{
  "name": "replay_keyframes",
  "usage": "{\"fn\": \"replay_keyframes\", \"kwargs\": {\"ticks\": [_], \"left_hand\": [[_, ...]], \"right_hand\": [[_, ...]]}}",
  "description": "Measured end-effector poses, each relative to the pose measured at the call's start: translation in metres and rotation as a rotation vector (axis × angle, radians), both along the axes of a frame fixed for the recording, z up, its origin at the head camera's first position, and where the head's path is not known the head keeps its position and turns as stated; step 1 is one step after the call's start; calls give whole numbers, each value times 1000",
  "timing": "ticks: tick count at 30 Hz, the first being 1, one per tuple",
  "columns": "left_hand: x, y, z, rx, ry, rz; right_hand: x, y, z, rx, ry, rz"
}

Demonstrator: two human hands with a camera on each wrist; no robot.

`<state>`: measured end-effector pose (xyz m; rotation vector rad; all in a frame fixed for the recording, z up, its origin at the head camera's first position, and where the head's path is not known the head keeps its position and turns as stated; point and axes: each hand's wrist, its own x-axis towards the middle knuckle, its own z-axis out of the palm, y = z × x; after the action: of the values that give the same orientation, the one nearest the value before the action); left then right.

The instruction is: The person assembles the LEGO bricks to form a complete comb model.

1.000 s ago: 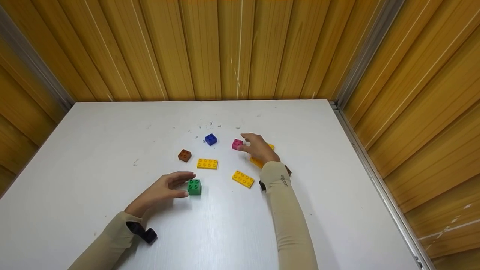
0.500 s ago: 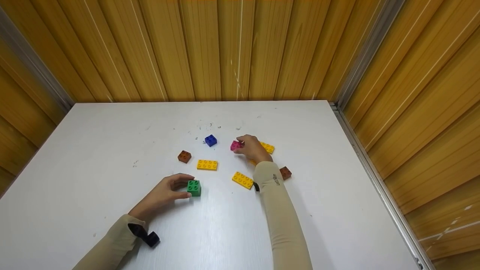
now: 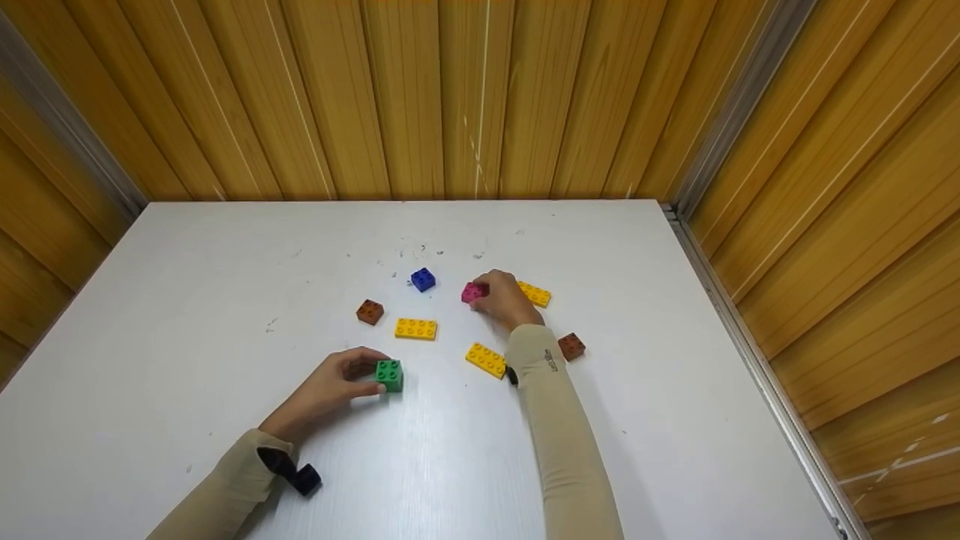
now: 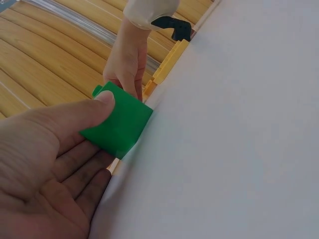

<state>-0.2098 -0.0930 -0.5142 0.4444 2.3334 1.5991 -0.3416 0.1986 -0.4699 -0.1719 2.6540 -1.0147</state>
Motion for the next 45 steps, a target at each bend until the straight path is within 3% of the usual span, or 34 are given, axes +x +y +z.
{"fn": "replay_keyframes", "kwargs": {"ticks": [8,18,27,45], "left_hand": [[5,0,-1,25,24,1],[0,-1,1,-1,20,1],[0,-1,0,10,13,-1],[-1,-1,-1,17,2,0]], "right_hand": [[-1,-1,-2,23,0,12],[-1,-3,1,34,-24,-27],[-3,-3,1,75,-22,-1],[-4,4,-1,32,-9,50]]}}
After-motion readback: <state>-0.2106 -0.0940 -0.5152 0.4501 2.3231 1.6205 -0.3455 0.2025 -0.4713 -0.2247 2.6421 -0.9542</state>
